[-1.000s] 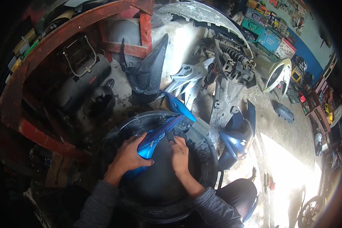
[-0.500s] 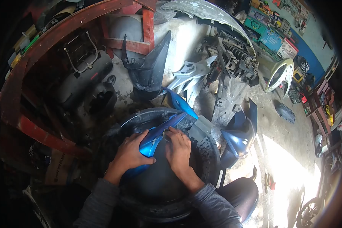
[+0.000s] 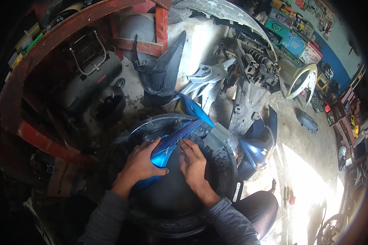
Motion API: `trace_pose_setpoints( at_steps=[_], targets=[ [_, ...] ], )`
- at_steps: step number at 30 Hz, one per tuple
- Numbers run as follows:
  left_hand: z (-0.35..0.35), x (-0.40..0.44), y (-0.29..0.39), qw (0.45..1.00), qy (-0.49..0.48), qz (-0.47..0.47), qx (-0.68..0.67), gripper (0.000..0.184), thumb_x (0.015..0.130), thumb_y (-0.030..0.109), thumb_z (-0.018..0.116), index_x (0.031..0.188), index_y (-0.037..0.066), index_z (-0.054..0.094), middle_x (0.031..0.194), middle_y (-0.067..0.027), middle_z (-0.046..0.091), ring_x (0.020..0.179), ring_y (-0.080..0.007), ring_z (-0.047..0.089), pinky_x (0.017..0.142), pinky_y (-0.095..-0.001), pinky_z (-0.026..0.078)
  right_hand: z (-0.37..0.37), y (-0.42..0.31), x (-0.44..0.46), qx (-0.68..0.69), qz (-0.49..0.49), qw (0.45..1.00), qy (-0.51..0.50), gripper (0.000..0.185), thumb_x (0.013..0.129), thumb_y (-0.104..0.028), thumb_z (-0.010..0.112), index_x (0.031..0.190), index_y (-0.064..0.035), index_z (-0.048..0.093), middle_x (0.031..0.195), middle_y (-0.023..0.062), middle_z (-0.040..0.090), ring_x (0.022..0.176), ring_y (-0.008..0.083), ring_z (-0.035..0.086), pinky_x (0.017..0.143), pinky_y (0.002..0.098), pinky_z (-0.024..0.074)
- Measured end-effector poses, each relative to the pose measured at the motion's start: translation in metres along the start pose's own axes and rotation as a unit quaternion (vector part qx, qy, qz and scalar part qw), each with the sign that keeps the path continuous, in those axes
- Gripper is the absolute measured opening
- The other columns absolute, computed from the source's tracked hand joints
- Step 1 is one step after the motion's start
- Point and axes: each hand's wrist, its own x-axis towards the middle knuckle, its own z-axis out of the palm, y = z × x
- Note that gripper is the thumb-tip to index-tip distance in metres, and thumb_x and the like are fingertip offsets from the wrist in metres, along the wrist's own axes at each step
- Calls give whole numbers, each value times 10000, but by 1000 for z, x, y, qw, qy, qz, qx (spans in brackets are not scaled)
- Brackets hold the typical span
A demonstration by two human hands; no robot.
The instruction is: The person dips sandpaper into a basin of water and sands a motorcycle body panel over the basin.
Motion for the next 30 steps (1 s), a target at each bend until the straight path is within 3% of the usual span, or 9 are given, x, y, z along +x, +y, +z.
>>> trace_pose_setpoints(
  at_steps=[7, 9, 12, 14, 24, 25, 30],
  targets=[
    [3, 0, -2, 1000, 3, 5, 2, 1176, 594, 449, 929, 1614, 168, 415, 1465, -209, 566, 1306, -470, 554, 1124, -497, 462, -1, 2, 2, -37, -26, 999, -5, 501, 775, 115, 675, 1255, -18, 727, 1234, 178, 640, 1082, 348, 667, 863, 382, 573],
    [3, 1, -3, 1000, 3, 7, -12, 1118, 612, 425, 902, 1595, 167, 435, 1480, -250, 551, 1331, -562, 519, 1119, -579, 451, 0, 3, 1, -78, -56, 995, -1, 505, 771, 105, 691, 1258, -20, 728, 1210, 176, 621, 1071, 342, 644, 858, 387, 560],
    [-1, 0, -1, 1000, -14, 2, -21, 1123, 612, 423, 899, 1599, 169, 429, 1500, -259, 536, 1353, -564, 502, 1130, -578, 444, 1, 3, -4, -37, -19, 999, -22, 523, 754, 89, 722, 1266, -19, 721, 1181, 170, 590, 1072, 338, 610, 876, 401, 542],
    [-3, 0, 0, 1000, -17, 1, -22, 1127, 612, 423, 900, 1602, 171, 424, 1508, -258, 530, 1358, -563, 499, 1132, -578, 443, -2, -3, -5, -57, -31, 997, -51, 490, 811, 143, 675, 1268, -24, 728, 1167, 138, 551, 966, 254, 616, 791, 342, 529],
    [5, 0, -4, 1000, 6, 18, -13, 1124, 622, 428, 896, 1606, 171, 418, 1485, -252, 544, 1328, -549, 528, 1112, -571, 463, 8, 8, -5, -60, -59, 996, -12, 578, 755, 164, 659, 1303, -17, 693, 1169, 145, 548, 982, 279, 616, 820, 355, 526],
    [5, -1, -3, 1000, 4, 18, -14, 1124, 622, 428, 896, 1606, 171, 418, 1485, -252, 544, 1328, -549, 528, 1112, -571, 463, 8, 4, -9, -56, -42, 997, -27, 614, 687, 127, 745, 1284, -5, 689, 1205, 159, 567, 1080, 331, 603, 847, 408, 535],
    [6, 0, -4, 1000, 4, 12, -10, 1135, 612, 428, 899, 1606, 166, 417, 1471, -253, 552, 1332, -551, 523, 1116, -579, 458, 9, 6, -5, -32, -50, 998, -28, 592, 708, 146, 720, 1283, 12, 681, 1195, 174, 568, 1066, 338, 619, 865, 404, 542]
  ],
)
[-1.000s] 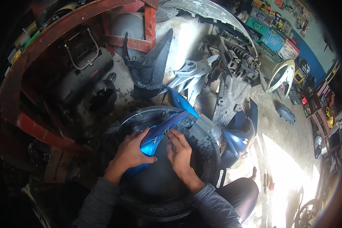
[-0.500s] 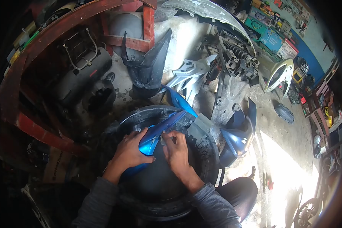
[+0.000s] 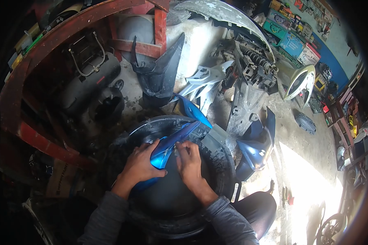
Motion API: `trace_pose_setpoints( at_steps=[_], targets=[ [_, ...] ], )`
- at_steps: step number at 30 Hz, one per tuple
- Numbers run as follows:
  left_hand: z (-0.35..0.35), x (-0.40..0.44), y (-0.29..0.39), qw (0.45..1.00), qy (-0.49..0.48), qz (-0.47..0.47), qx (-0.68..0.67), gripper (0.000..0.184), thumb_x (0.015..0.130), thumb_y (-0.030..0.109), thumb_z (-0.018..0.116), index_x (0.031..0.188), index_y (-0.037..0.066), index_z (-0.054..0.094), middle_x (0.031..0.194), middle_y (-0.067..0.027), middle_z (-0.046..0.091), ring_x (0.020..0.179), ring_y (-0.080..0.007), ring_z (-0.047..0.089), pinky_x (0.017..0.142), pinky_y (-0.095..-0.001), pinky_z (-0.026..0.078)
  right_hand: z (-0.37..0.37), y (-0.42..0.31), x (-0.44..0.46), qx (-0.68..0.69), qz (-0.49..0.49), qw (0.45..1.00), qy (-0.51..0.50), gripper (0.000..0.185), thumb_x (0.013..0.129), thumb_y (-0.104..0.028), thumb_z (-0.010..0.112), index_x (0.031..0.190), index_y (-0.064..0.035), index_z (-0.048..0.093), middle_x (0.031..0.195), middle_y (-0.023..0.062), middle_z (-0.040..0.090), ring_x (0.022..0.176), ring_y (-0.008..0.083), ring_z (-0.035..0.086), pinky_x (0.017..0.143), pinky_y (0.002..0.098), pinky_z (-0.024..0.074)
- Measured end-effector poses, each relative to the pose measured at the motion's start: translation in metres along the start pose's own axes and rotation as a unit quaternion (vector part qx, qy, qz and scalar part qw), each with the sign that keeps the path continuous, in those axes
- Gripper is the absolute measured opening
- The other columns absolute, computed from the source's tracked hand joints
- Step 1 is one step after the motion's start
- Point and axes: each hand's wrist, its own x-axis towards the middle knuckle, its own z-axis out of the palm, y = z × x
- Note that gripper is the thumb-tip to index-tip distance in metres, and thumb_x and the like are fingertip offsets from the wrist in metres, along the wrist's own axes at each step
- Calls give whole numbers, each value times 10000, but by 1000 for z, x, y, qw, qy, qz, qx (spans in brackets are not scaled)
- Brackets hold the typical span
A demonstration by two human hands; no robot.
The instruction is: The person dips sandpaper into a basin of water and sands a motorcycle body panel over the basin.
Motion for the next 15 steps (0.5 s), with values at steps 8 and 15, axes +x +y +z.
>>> trace_pose_setpoints(
  at_steps=[8, 15],
  targets=[
    [0, 1, -3, 1000, -3, 0, -11, 1151, 603, 429, 900, 1612, 174, 409, 1486, -246, 536, 1349, -550, 508, 1118, -585, 453, 3, -3, 1, 18, 28, 999, 35, 485, 779, 173, 619, 1222, -3, 708, 1141, 148, 555, 1025, 295, 634, 856, 355, 544],
    [-4, 0, 4, 1000, -9, -7, 14, 1174, 595, 441, 921, 1610, 140, 412, 1475, -219, 552, 1312, -485, 552, 1135, -510, 456, 1, -3, 7, 31, 54, 998, 28, 463, 783, 166, 635, 1209, 4, 712, 1130, 144, 553, 1021, 286, 640, 860, 345, 545]
  ],
)
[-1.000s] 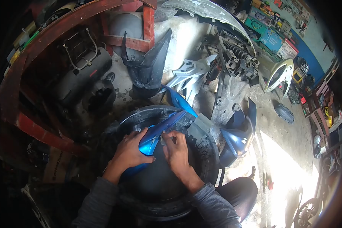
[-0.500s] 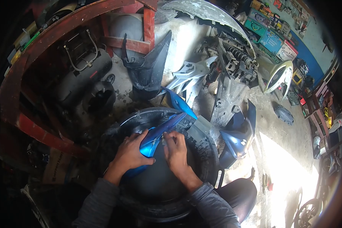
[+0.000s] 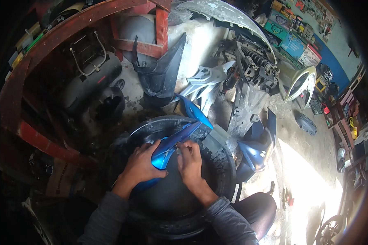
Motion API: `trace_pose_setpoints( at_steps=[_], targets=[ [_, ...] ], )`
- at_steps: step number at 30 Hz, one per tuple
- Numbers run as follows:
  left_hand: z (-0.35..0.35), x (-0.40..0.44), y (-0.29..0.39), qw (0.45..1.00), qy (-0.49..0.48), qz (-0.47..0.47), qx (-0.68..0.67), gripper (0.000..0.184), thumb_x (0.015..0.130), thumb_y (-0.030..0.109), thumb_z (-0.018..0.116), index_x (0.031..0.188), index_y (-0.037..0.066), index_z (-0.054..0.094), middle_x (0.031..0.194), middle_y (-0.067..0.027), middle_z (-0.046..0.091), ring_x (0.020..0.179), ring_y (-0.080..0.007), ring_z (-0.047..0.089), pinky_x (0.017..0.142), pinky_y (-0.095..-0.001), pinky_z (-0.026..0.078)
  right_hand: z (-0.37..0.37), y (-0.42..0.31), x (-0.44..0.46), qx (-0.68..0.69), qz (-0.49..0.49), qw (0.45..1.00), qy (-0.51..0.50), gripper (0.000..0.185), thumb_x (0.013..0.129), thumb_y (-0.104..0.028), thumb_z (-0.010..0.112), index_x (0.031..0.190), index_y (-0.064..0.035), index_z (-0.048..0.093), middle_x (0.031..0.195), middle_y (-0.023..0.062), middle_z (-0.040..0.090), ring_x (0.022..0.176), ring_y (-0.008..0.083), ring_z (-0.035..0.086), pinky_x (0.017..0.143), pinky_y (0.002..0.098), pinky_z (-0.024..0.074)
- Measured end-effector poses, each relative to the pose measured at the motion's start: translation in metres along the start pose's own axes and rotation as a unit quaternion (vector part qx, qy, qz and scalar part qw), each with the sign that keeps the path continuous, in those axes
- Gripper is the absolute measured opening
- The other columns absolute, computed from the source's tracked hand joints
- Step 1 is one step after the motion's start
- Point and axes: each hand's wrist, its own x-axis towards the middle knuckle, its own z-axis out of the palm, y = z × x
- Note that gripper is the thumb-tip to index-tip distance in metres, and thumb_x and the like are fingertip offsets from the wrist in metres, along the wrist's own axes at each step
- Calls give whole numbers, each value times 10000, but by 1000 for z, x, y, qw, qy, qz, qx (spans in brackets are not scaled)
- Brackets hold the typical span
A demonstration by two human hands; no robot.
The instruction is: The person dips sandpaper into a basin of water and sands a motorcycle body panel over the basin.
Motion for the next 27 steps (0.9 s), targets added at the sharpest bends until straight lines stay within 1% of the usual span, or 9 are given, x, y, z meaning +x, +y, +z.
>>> trace_pose_setpoints(
  at_steps=[3, 8, 11, 15, 17, 19, 22, 25, 27],
  targets=[
    [-1, -1, -1, 1000, 2, -4, 2, 1170, 596, 440, 919, 1608, 139, 415, 1475, -221, 553, 1316, -489, 550, 1142, -509, 451, -1, -9, -8, -2, -39, 999, -13, 441, 792, 163, 628, 1197, 9, 711, 1128, 145, 554, 1025, 290, 641, 868, 354, 546],
    [1, -1, -5, 1000, 4, 6, -2, 1174, 595, 440, 920, 1609, 138, 412, 1476, -221, 554, 1317, -490, 549, 1140, -508, 454, 0, -1, -5, 1, -8, 1000, 5, 430, 803, 154, 620, 1198, 10, 711, 1136, 144, 547, 1025, 286, 635, 841, 356, 543],
    [-2, 1, 0, 1000, 2, 2, 4, 1179, 597, 444, 918, 1614, 140, 404, 1472, -222, 555, 1325, -487, 543, 1144, -508, 451, -4, -7, -3, -8, -50, 998, -26, 441, 797, 164, 620, 1205, 19, 706, 1140, 142, 551, 1000, 280, 633, 818, 350, 542],
    [6, 2, -7, 1000, 21, 13, 14, 1185, 594, 448, 920, 1616, 141, 403, 1453, -223, 563, 1322, -482, 545, 1141, -508, 452, 0, -3, -8, -9, -25, 1000, 6, 442, 793, 159, 616, 1203, 21, 705, 1139, 135, 550, 1019, 282, 628, 847, 350, 537],
    [0, 1, -2, 1000, 12, 6, 10, 1185, 592, 447, 921, 1615, 143, 405, 1449, -222, 564, 1320, -480, 547, 1137, -508, 456, -4, -11, -6, 11, -63, 998, -22, 442, 789, 161, 611, 1194, 15, 708, 1138, 134, 550, 1023, 287, 628, 871, 358, 537],
    [-1, 1, -1, 1000, 1, -6, 6, 1184, 590, 447, 923, 1614, 145, 408, 1446, -222, 565, 1318, -478, 548, 1134, -508, 459, -1, 0, 0, -18, -29, 999, 2, 449, 791, 161, 609, 1199, 7, 712, 1127, 137, 553, 1024, 286, 630, 873, 356, 538],
    [2, -1, -3, 1000, 7, 5, 2, 1185, 591, 448, 923, 1616, 153, 406, 1452, -221, 560, 1321, -479, 546, 1132, -506, 462, 0, -1, -3, -6, -29, 1000, 11, 457, 793, 171, 603, 1203, 3, 715, 1132, 135, 550, 1015, 279, 629, 850, 344, 538],
    [-1, 1, -2, 1000, 5, -5, 2, 1180, 591, 444, 923, 1613, 151, 412, 1450, -222, 562, 1320, -480, 547, 1126, -507, 466, -4, -7, -2, 9, -53, 998, -25, 464, 790, 188, 597, 1204, 12, 712, 1134, 133, 549, 1001, 273, 628, 835, 335, 538],
    [3, 1, -3, 1000, 18, 9, 6, 1178, 593, 444, 924, 1612, 148, 412, 1453, -222, 563, 1309, -480, 552, 1121, -507, 469, -2, 3, 3, -12, -25, 1000, -1, 452, 799, 180, 599, 1202, 13, 713, 1140, 135, 551, 1004, 270, 629, 833, 336, 539]
  ],
)
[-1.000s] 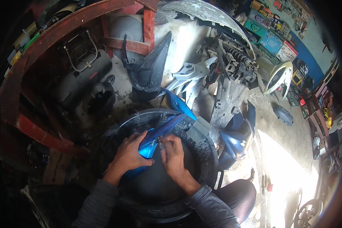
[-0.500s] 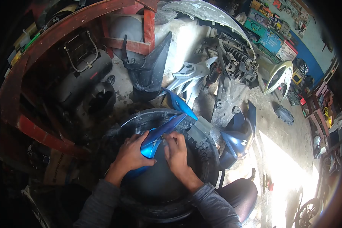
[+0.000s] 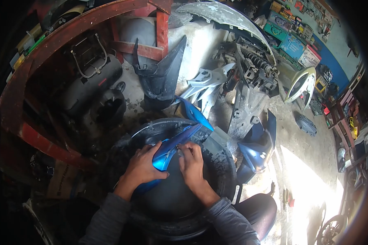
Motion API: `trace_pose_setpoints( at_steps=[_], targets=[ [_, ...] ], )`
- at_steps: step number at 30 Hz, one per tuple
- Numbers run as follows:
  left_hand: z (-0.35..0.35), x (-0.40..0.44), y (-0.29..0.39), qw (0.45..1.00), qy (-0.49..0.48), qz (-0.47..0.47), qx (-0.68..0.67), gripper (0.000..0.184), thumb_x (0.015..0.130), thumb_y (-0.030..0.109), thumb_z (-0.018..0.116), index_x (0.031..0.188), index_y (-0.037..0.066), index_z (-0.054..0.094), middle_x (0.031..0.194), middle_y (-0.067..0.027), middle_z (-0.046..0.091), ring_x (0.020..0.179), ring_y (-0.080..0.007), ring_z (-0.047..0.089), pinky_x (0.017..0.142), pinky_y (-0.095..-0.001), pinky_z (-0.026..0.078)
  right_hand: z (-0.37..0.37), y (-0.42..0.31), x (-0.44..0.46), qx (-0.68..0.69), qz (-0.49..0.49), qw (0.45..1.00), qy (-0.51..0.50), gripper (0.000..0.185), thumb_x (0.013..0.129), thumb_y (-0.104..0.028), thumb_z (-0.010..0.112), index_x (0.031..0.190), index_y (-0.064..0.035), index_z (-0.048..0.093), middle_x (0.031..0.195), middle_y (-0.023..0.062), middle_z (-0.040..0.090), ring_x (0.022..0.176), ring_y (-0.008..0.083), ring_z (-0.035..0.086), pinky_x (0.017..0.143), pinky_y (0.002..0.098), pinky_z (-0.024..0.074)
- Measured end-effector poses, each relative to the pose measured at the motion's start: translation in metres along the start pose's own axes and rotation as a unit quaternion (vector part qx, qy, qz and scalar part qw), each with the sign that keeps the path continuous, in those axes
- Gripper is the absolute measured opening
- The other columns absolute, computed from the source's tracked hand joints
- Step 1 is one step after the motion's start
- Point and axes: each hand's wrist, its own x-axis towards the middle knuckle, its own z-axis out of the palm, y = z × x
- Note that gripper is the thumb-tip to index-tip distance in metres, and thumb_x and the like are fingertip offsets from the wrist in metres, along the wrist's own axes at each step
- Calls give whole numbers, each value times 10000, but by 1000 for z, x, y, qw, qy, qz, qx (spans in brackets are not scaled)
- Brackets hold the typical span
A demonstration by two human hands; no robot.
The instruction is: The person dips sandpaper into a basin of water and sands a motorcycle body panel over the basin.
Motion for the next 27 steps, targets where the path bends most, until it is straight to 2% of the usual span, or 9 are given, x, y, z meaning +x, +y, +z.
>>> trace_pose_setpoints(
  at_steps=[5, 7, 9, 13, 15, 18, 21, 24, 27],
  targets=[
    [-5, 0, 1, 1000, -1, -4, -2, 1171, 599, 442, 922, 1612, 148, 413, 1463, -217, 562, 1311, -483, 549, 1127, -514, 463, -7, -5, 1, -1, -48, 999, -23, 373, 812, 79, 623, 1170, 24, 711, 1122, 161, 568, 1059, 343, 617, 920, 414, 525],
    [-3, -3, -1, 1000, -6, -13, -8, 1171, 602, 442, 922, 1613, 149, 410, 1466, -215, 560, 1312, -484, 549, 1131, -516, 459, -3, -6, 0, 2, -39, 999, -19, 372, 812, 74, 624, 1169, 18, 714, 1123, 162, 569, 1064, 344, 618, 923, 414, 524],
    [-3, 0, -4, 999, -17, -7, -31, 1138, 620, 433, 899, 1614, 183, 406, 1528, -254, 511, 1365, -555, 497, 1121, -582, 453, -4, -13, -5, 5, -56, 998, -25, 371, 817, 79, 616, 1168, 11, 714, 1129, 164, 574, 1066, 344, 616, 927, 408, 521],
    [-7, -2, 1, 999, -20, -10, -23, 1135, 621, 429, 901, 1613, 181, 407, 1534, -249, 506, 1373, -545, 493, 1122, -569, 458, -6, -5, 1, -17, -58, 998, -24, 384, 821, 82, 611, 1185, 12, 710, 1132, 164, 574, 1063, 345, 615, 935, 402, 518],
    [-7, -3, 4, 1000, -14, -20, 0, 1168, 608, 453, 921, 1614, 150, 409, 1459, -203, 562, 1331, -474, 539, 1144, -498, 450, -4, -8, -5, -6, -34, 999, -24, 436, 810, 74, 625, 1228, -12, 715, 1143, 161, 577, 1070, 339, 609, 934, 409, 518],
    [-8, -1, 0, 999, -19, -25, -6, 1166, 611, 456, 918, 1615, 153, 408, 1467, -197, 559, 1339, -468, 537, 1152, -496, 446, -11, -17, -7, -23, -71, 996, -48, 480, 801, 67, 643, 1266, -27, 717, 1179, 162, 580, 1087, 342, 602, 929, 414, 519],
    [-2, 0, -4, 1000, -7, -13, -17, 1166, 608, 454, 918, 1615, 159, 409, 1478, -194, 552, 1345, -462, 534, 1153, -498, 448, -14, -16, -7, -19, -41, 998, -50, 533, 760, 41, 695, 1290, -17, 714, 1248, 179, 592, 1114, 366, 601, 950, 441, 516],
    [-6, -1, -2, 999, -23, -8, -33, 1127, 624, 431, 898, 1610, 181, 413, 1503, -237, 530, 1365, -534, 505, 1119, -567, 462, -16, -30, -17, -20, -105, 990, -88, 561, 733, 47, 713, 1290, -14, 714, 1262, 178, 595, 1126, 370, 597, 958, 451, 512],
    [-5, -2, -1, 1000, -9, -10, -23, 1114, 626, 427, 899, 1603, 175, 425, 1491, -236, 538, 1351, -538, 513, 1118, -573, 459, -16, -29, -6, -44, -112, 988, -98, 654, 683, 56, 757, 1328, -33, 695, 1272, 162, 598, 1118, 371, 591, 935, 452, 524]
  ],
)
